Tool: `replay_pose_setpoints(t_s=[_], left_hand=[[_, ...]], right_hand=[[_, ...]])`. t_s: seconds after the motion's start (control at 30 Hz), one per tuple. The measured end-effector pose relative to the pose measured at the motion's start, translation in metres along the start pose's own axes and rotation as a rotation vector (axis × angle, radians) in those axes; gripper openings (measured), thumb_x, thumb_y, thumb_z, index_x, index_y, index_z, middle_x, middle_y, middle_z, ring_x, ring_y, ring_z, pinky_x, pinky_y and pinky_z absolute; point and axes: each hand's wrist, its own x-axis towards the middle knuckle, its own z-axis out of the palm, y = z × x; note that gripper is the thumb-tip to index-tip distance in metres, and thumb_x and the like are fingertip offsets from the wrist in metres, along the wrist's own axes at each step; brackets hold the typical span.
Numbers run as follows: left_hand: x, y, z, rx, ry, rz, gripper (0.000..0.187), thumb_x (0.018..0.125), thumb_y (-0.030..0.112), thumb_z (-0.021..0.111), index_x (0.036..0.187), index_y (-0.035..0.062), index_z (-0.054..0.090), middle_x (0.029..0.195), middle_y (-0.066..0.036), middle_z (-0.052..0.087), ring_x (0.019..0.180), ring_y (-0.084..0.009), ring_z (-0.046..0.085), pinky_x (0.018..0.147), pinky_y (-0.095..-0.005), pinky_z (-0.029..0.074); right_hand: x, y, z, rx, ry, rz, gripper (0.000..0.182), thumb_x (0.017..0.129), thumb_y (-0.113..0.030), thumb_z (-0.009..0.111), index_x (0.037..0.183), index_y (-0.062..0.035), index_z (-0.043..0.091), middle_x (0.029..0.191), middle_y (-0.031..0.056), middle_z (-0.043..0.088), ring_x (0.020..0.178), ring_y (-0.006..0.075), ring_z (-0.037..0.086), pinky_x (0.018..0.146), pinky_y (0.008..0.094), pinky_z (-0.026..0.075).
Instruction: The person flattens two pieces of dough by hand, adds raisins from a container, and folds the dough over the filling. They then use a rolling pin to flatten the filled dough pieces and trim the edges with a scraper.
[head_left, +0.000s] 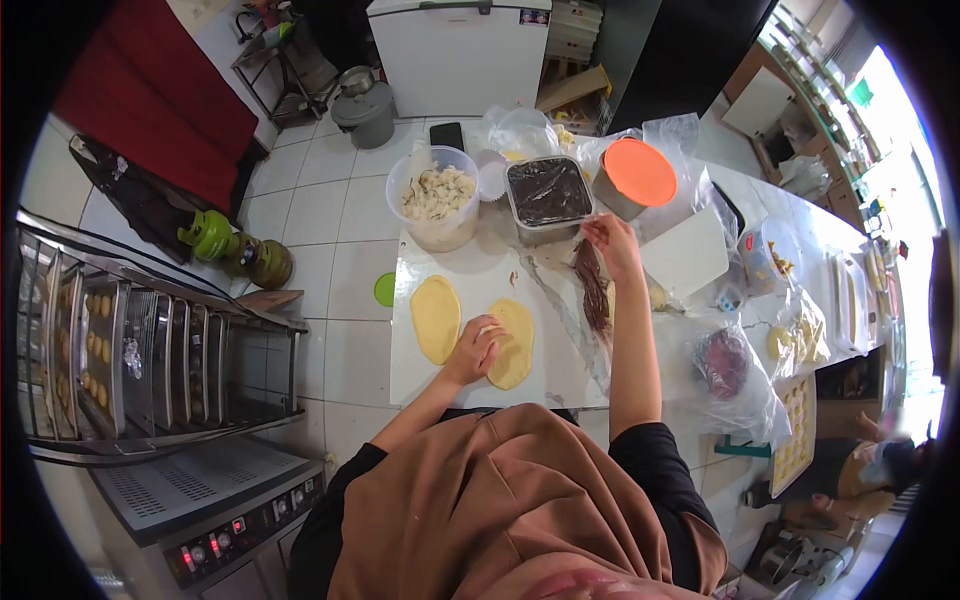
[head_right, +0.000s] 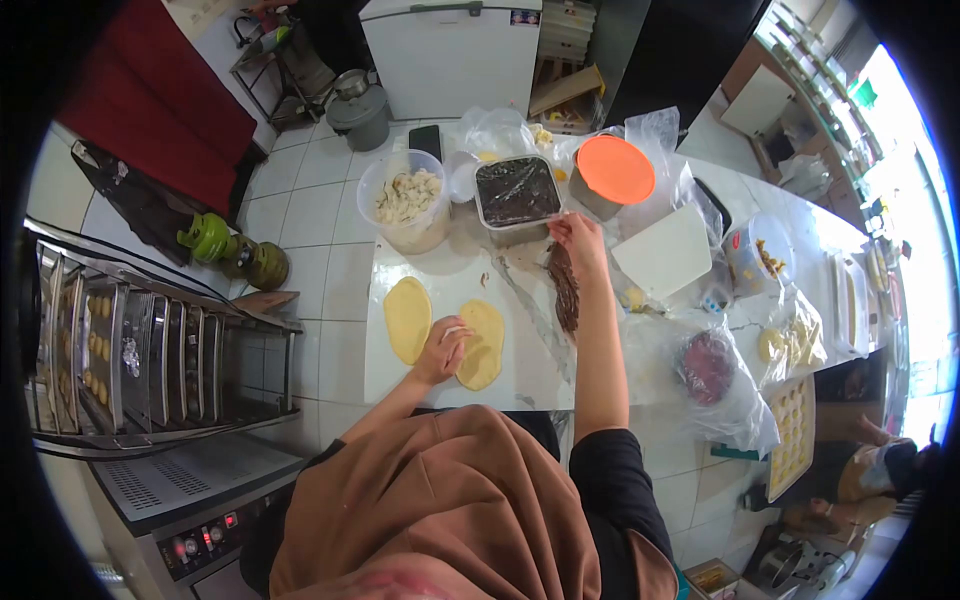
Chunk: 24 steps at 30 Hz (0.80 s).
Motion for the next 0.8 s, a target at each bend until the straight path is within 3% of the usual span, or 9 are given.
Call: replay_pose_setpoints(t_s=[0.2, 0.3, 0.33, 0.43, 0.53, 0.63, 0.67, 0.77, 0.8], left_hand=[[-0.005, -0.001, 0.000, -0.105, 0.006, 0.105, 0.028, 0.073, -0.002, 0.055, 0.100, 0.0057, 0.059, 0.109, -0.013, 0.049, 0.108, -0.0315, 0.049, 0.090, -0.0403, 0.043], [-0.008, 0.004, -0.015, -0.117, 0.015, 0.130, 0.027, 0.072, -0.004, 0.054, 0.096, 0.0061, 0.061, 0.108, -0.013, 0.050, 0.107, -0.0315, 0.050, 0.090, -0.0409, 0.043], [-0.009, 0.007, -0.021, -0.120, 0.021, 0.130, 0.027, 0.071, -0.004, 0.054, 0.095, 0.0061, 0.061, 0.108, -0.013, 0.050, 0.107, -0.0316, 0.050, 0.090, -0.0411, 0.043], [-0.015, 0.009, -0.050, -0.064, 0.155, 0.019, 0.024, 0.072, -0.004, 0.053, 0.092, 0.0053, 0.062, 0.105, -0.013, 0.052, 0.106, -0.0317, 0.050, 0.090, -0.0413, 0.043], [-0.033, 0.003, -0.079, 0.087, 0.396, -0.137, 0.018, 0.075, -0.002, 0.050, 0.087, 0.0043, 0.062, 0.102, -0.014, 0.053, 0.102, -0.0311, 0.051, 0.088, -0.0399, 0.043], [-0.056, -0.007, -0.106, 0.260, 0.554, -0.289, 0.014, 0.079, 0.000, 0.047, 0.086, 0.0028, 0.060, 0.101, -0.015, 0.053, 0.097, -0.0294, 0.052, 0.085, -0.0387, 0.043], [-0.061, -0.011, -0.111, 0.262, 0.602, -0.337, 0.014, 0.079, -0.001, 0.047, 0.087, 0.0023, 0.059, 0.100, -0.014, 0.053, 0.097, -0.0291, 0.052, 0.085, -0.0384, 0.042], [-0.076, -0.018, -0.123, 0.276, 0.698, -0.442, 0.017, 0.078, -0.003, 0.046, 0.089, 0.0012, 0.059, 0.100, -0.013, 0.051, 0.095, -0.0273, 0.051, 0.082, -0.0355, 0.043], [-0.078, -0.020, -0.126, 0.284, 0.710, -0.445, 0.020, 0.077, -0.004, 0.045, 0.090, 0.0011, 0.059, 0.101, -0.013, 0.051, 0.095, -0.0260, 0.051, 0.078, -0.0331, 0.043]], right_hand=[[0.034, -0.025, 0.048, 0.374, -0.153, 0.069, 0.015, 0.086, -0.003, 0.044, 0.091, 0.0110, 0.044, 0.093, 0.0194, 0.052, 0.100, 0.0402, 0.055, 0.094, 0.0466, 0.047], [0.047, -0.042, 0.076, 0.394, -0.130, -0.034, 0.016, 0.086, -0.004, 0.045, 0.089, 0.0118, 0.044, 0.092, 0.0187, 0.051, 0.102, 0.0408, 0.053, 0.095, 0.0470, 0.046], [0.057, -0.042, 0.079, 0.385, -0.154, -0.014, 0.016, 0.087, -0.005, 0.045, 0.098, 0.0080, 0.046, 0.092, 0.0154, 0.052, 0.106, 0.0370, 0.053, 0.093, 0.0449, 0.047], [0.080, -0.034, 0.072, -0.426, -0.238, -0.239, 0.034, 0.083, -0.007, 0.053, 0.115, 0.0004, 0.045, 0.097, 0.0140, 0.054, 0.101, 0.0296, 0.057, 0.085, 0.0404, 0.048], [0.090, -0.027, 0.054, -1.423, -0.034, -0.442, 0.050, 0.074, -0.007, 0.061, 0.122, -0.0068, 0.046, 0.102, 0.0124, 0.056, 0.090, 0.0250, 0.060, 0.078, 0.0382, 0.047], [0.061, -0.021, 0.061, -1.248, 0.176, -0.537, 0.052, 0.067, -0.005, 0.063, 0.118, -0.0039, 0.052, 0.104, 0.0137, 0.058, 0.082, 0.0268, 0.060, 0.077, 0.0398, 0.046], [0.052, -0.020, 0.066, -1.113, 0.153, -0.641, 0.038, 0.069, -0.002, 0.061, 0.106, -0.0032, 0.058, 0.099, 0.0137, 0.060, 0.082, 0.0285, 0.060, 0.078, 0.0405, 0.046], [0.070, -0.013, 0.042, -1.510, 0.070, -0.669, 0.036, 0.067, -0.009, 0.066, 0.103, -0.0043, 0.059, 0.098, 0.0156, 0.062, 0.086, 0.0307, 0.061, 0.078, 0.0391, 0.047], [0.069, -0.015, 0.048, -1.574, -0.042, -0.481, 0.038, 0.066, -0.013, 0.069, 0.102, -0.0044, 0.060, 0.098, 0.0163, 0.062, 0.087, 0.0314, 0.061, 0.078, 0.0390, 0.048]])
